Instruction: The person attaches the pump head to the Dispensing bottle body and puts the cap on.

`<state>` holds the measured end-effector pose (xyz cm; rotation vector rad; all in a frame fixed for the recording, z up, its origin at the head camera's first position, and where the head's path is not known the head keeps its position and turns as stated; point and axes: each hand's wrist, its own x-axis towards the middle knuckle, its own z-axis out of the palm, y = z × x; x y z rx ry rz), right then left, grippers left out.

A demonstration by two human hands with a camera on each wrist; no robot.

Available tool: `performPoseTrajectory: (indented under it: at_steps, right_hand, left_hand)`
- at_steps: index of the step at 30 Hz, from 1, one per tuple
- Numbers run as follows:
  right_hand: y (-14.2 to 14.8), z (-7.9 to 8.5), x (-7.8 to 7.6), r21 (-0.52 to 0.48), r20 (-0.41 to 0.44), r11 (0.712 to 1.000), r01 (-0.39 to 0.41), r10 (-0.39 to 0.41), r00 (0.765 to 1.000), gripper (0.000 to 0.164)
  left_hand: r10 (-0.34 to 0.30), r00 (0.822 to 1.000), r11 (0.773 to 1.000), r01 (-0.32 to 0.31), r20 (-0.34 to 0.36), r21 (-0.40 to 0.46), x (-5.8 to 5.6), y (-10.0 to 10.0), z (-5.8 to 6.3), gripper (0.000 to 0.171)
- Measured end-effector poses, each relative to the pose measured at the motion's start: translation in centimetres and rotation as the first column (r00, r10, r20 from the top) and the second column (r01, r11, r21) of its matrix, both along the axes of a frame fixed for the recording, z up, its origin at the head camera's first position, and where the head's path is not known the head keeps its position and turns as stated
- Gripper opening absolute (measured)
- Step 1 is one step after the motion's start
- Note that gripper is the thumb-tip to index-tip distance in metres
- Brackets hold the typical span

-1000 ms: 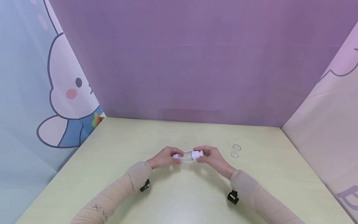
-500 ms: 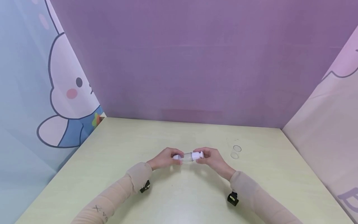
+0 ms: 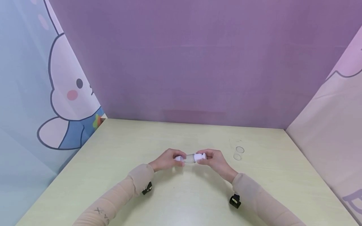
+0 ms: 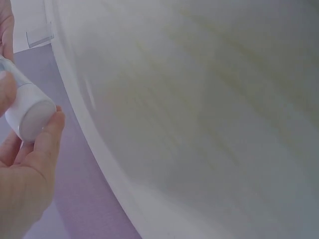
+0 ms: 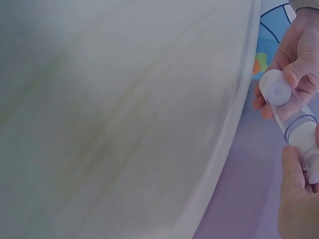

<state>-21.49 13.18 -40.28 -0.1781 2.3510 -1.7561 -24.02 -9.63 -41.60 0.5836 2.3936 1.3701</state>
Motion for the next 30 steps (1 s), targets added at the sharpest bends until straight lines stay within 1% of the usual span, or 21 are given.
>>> performPoseTrajectory:
  at_steps: [6,11,17,21,30]
  right_hand:
    - [-0.19,0.11,0.14,0.004,0.013,0.999,0.038,-0.038,0.999,0.032]
    - [-0.25,0.13,0.18,0.008,0.025,0.999,0.050,-0.050,0.998,0.033]
    - [-0.26,-0.06,0.16,-0.008,0.040,0.998,0.055,-0.055,0.998,0.034]
    - [-0.35,-0.04,0.15,-0.014,0.038,0.998,0.064,-0.064,0.997,0.033]
    - [-0.62,0.42,0.55,-0.014,0.028,0.997,0.080,-0.080,0.996,0.032]
  left_hand:
    - [0.017,1.000,1.000,-0.017,-0.011,0.012,0.01,0.00,-0.02,0.038]
    - [0.041,0.999,0.999,-0.040,-0.011,0.016,0.03,0.13,-0.10,0.038]
    - [0.079,0.997,0.997,-0.080,0.014,0.017,0.30,0.37,0.04,0.035]
    - [0.099,0.995,0.995,-0.099,0.020,0.004,0.44,0.51,0.09,0.035]
    - [0.111,0.993,0.992,-0.113,-0.025,-0.053,0.49,0.76,0.01,0.035]
